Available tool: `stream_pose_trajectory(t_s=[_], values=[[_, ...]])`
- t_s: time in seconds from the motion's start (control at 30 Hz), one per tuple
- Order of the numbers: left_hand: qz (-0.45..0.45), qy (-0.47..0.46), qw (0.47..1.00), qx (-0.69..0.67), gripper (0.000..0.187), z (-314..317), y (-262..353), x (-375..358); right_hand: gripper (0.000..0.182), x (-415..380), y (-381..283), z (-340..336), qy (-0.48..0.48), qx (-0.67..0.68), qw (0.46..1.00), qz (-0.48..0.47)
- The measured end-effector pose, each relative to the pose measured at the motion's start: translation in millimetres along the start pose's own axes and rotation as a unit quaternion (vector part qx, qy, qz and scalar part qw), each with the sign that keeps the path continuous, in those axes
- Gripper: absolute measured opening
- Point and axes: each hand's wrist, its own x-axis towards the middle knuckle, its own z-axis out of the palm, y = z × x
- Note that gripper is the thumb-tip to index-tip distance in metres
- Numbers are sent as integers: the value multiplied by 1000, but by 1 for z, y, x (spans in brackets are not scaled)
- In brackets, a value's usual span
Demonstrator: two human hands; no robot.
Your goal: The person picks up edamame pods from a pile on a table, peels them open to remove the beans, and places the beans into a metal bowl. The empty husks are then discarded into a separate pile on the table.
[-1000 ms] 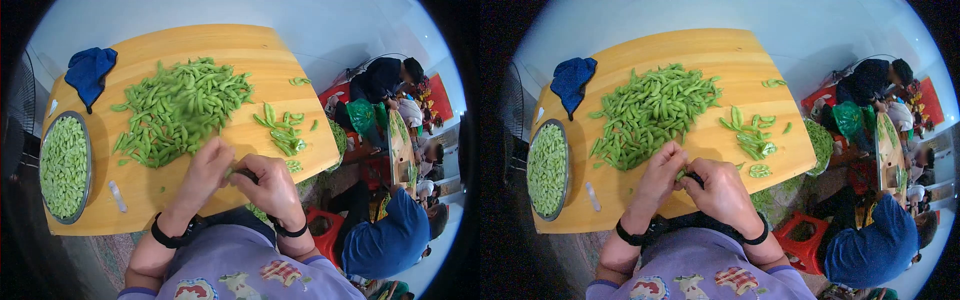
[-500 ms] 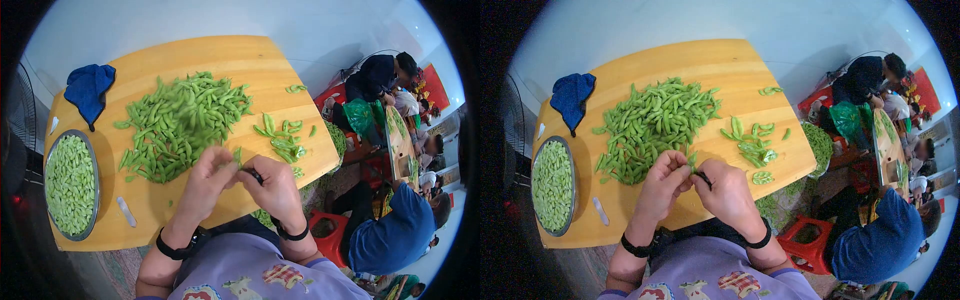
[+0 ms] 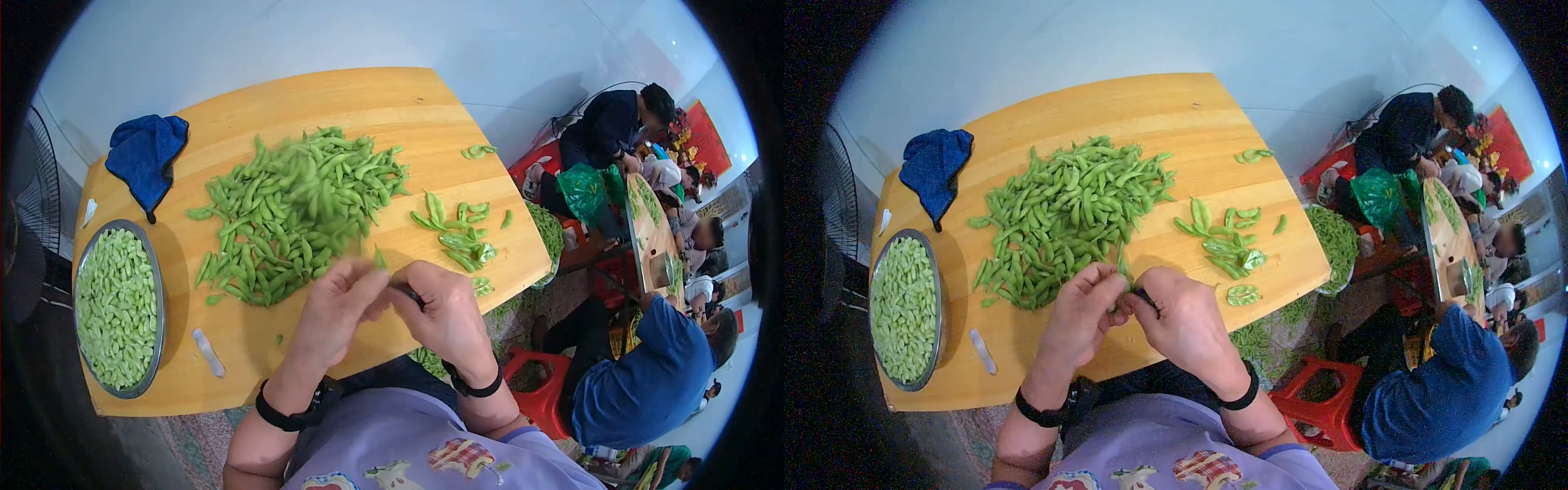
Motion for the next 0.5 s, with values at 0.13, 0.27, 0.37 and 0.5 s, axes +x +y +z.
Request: stream_pose_trajectory(t_s=[0.13, 0.27, 0.37, 0.5], values=[[-9, -10, 999, 46, 12, -3, 1, -1, 11, 0, -1, -3, -12, 20, 1000, 12], [-8, -22, 1000, -3, 9, -4, -3, -2, 11, -1, 8, -2, -27, 10, 999, -14], [-27, -13, 1000, -5, 9, 0, -4, -9, 11, 1, 22, 3, -10, 228, 969, 90], [-53, -57, 997, -15, 9, 1, -7, -12, 8, 0, 13, -5, -29, 425, 887, 177]])
